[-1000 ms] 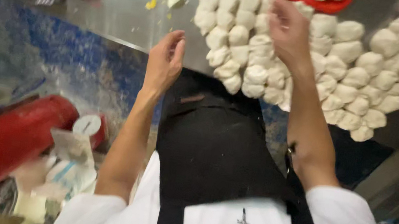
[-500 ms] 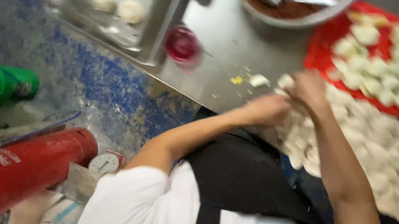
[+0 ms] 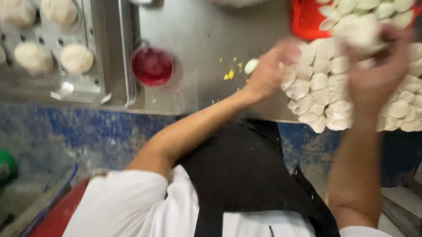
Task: The person prepares filled buns by flattening dough balls, filling them with a meat mixture and egg pieces, sealing the dough, and placing the finished buns into a steamer tray.
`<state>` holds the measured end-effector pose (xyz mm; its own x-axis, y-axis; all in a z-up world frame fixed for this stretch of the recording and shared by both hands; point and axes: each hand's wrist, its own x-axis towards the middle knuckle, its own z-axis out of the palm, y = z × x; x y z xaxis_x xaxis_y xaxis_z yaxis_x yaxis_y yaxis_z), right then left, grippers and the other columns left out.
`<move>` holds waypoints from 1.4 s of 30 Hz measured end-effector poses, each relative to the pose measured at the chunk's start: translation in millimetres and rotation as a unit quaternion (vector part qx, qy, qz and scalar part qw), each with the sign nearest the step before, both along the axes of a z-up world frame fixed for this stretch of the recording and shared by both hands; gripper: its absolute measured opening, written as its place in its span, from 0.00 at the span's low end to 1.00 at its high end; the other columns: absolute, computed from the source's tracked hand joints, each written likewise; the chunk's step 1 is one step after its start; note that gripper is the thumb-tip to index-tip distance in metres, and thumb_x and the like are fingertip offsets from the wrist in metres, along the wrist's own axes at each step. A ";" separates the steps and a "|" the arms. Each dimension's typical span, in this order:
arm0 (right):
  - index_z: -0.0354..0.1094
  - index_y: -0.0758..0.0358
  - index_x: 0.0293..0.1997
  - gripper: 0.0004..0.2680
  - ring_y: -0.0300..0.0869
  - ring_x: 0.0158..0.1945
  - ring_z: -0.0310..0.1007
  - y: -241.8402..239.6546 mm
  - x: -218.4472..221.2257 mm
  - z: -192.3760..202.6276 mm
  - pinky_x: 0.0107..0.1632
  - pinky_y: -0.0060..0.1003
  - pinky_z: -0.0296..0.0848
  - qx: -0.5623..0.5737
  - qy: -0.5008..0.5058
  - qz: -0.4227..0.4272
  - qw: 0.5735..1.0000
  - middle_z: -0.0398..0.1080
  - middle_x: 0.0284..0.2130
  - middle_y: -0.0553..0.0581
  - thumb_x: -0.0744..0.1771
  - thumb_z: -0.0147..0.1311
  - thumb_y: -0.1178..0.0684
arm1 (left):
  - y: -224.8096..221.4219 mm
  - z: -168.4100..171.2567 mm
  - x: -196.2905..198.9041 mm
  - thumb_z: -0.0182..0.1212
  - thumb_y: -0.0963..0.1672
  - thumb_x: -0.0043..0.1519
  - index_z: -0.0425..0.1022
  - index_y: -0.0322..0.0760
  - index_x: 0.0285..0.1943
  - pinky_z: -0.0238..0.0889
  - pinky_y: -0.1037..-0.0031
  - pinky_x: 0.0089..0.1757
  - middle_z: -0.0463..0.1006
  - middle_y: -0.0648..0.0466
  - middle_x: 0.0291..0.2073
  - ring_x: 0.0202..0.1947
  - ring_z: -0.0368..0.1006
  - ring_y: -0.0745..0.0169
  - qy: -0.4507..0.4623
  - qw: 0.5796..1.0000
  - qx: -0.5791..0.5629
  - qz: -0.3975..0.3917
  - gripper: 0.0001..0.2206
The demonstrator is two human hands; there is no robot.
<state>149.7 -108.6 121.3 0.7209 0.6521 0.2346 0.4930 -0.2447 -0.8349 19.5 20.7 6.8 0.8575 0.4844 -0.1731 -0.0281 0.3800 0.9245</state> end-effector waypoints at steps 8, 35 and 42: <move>0.70 0.60 0.62 0.14 0.43 0.57 0.80 96.0 -98.6 50.1 0.58 0.45 0.81 -0.036 0.026 0.153 0.987 0.75 0.54 0.57 0.73 0.46 0.46 | 124.1 44.2 -25.3 0.30 0.64 0.71 0.47 0.51 0.82 0.58 0.42 0.67 0.55 0.42 0.77 0.75 0.58 0.48 -0.346 0.761 -0.532 -0.136 0.34; 0.69 0.67 0.42 0.07 0.44 0.40 0.76 155.4 -68.0 55.4 0.46 0.38 0.76 -0.090 0.137 0.326 0.931 0.74 0.36 0.58 0.65 0.63 0.58 | 209.3 100.1 -101.3 0.61 0.51 0.63 0.70 0.33 0.65 0.67 0.62 0.55 0.75 0.44 0.58 0.57 0.73 0.52 -0.061 0.988 -0.136 0.042 0.25; 0.75 0.65 0.53 0.08 0.52 0.43 0.76 203.3 63.2 -19.1 0.45 0.48 0.75 -0.217 -0.120 0.210 0.946 0.73 0.40 0.64 0.71 0.60 0.54 | 175.5 141.5 -117.3 0.63 0.48 0.63 0.83 0.34 0.51 0.70 0.72 0.38 0.85 0.52 0.32 0.33 0.76 0.67 0.278 0.913 0.133 -0.266 0.15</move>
